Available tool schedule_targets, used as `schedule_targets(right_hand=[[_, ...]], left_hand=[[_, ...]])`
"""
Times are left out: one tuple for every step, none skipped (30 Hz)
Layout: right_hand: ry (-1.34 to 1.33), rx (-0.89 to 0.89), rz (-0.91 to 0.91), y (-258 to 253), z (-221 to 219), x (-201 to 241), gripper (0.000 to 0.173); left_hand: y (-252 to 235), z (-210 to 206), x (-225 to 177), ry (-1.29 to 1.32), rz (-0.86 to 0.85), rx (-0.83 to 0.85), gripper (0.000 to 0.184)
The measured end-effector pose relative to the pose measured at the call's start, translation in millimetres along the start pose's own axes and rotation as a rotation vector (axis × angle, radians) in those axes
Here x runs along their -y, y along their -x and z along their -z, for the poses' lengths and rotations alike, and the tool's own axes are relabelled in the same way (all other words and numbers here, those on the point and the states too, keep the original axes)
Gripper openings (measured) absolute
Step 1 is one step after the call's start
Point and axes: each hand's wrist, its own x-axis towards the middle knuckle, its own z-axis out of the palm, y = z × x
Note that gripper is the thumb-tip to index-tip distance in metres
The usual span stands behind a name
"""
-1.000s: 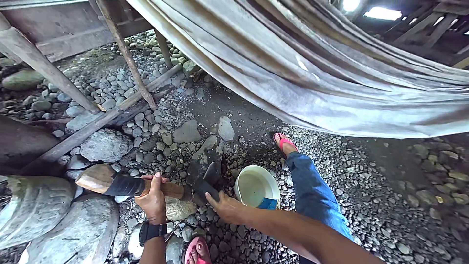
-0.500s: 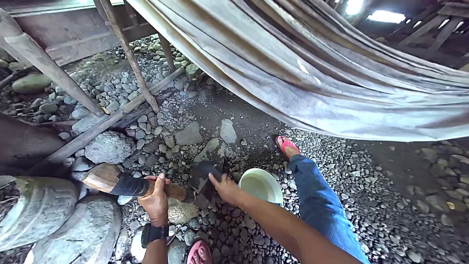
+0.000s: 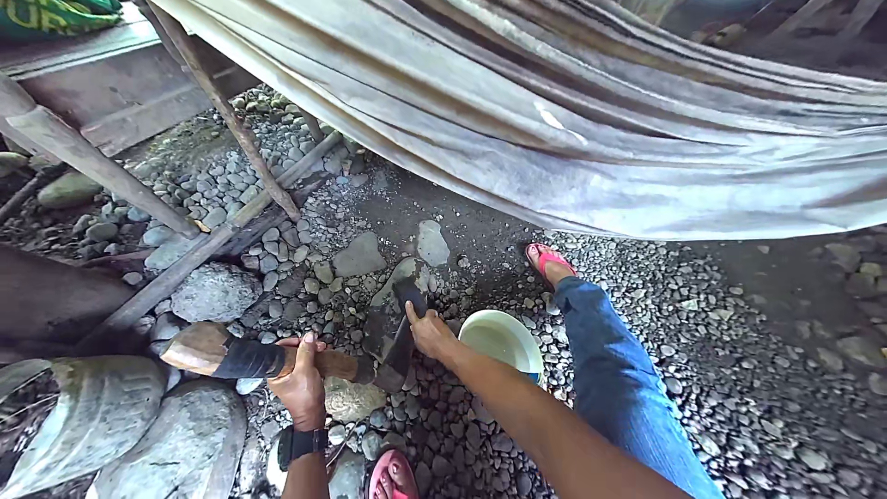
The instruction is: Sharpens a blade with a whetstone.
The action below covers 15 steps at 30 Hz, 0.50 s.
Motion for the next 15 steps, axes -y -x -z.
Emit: schedule_targets(right_hand=[[0.011,0.023,0.055,12,-12,-5,0.069],[0.038,0.056,0.132,26,-25,-12,0.071],[0.084,0.095,0.211,38,-38,-19,0.074],[0.127,0.125,0.268,44,-47,-24,0.077],[0.141,0.115,0.284,43,-50,-28,0.078],[0.126,0.082,0.257,36,-44,-29,0.077],[0.09,0.047,0.196,26,-33,-26,0.073],[0.045,0.022,0.116,14,-18,-19,0.07],[0.018,0.006,0.048,4,-4,-12,0.068],[0.001,-0.002,0.005,-2,4,-6,0.067],[-0.012,-0.012,-0.002,-2,2,-3,0.067],[-0.014,-0.016,0.023,6,-9,-5,0.067],[0.0,0.004,0.071,18,-24,-10,0.068],[0.029,0.033,0.131,32,-39,-17,0.069],[0.068,0.07,0.177,42,-49,-22,0.07]], left_hand=[[0,0,1,0.004,0.005,-0.004,0.017],[-1,-1,3,0.008,0.006,-0.011,0.017],[-1,-2,5,0.012,0.004,-0.015,0.017],[-2,0,6,0.017,-0.002,-0.012,0.018],[-2,2,8,0.026,-0.008,-0.002,0.018],[0,3,8,0.033,-0.01,0.007,0.019],[2,4,8,0.036,-0.008,0.013,0.019],[3,3,6,0.032,-0.004,0.02,0.019],[3,2,4,0.022,-0.002,0.024,0.018],[3,1,1,0.009,-0.005,0.026,0.017],[3,0,0,0.0,-0.006,0.022,0.017],[2,0,0,-0.004,-0.003,0.016,0.017],[2,0,2,0.001,0.003,0.011,0.016],[3,0,3,0.017,0.003,0.008,0.017],[2,1,5,0.032,-0.002,0.016,0.017]])
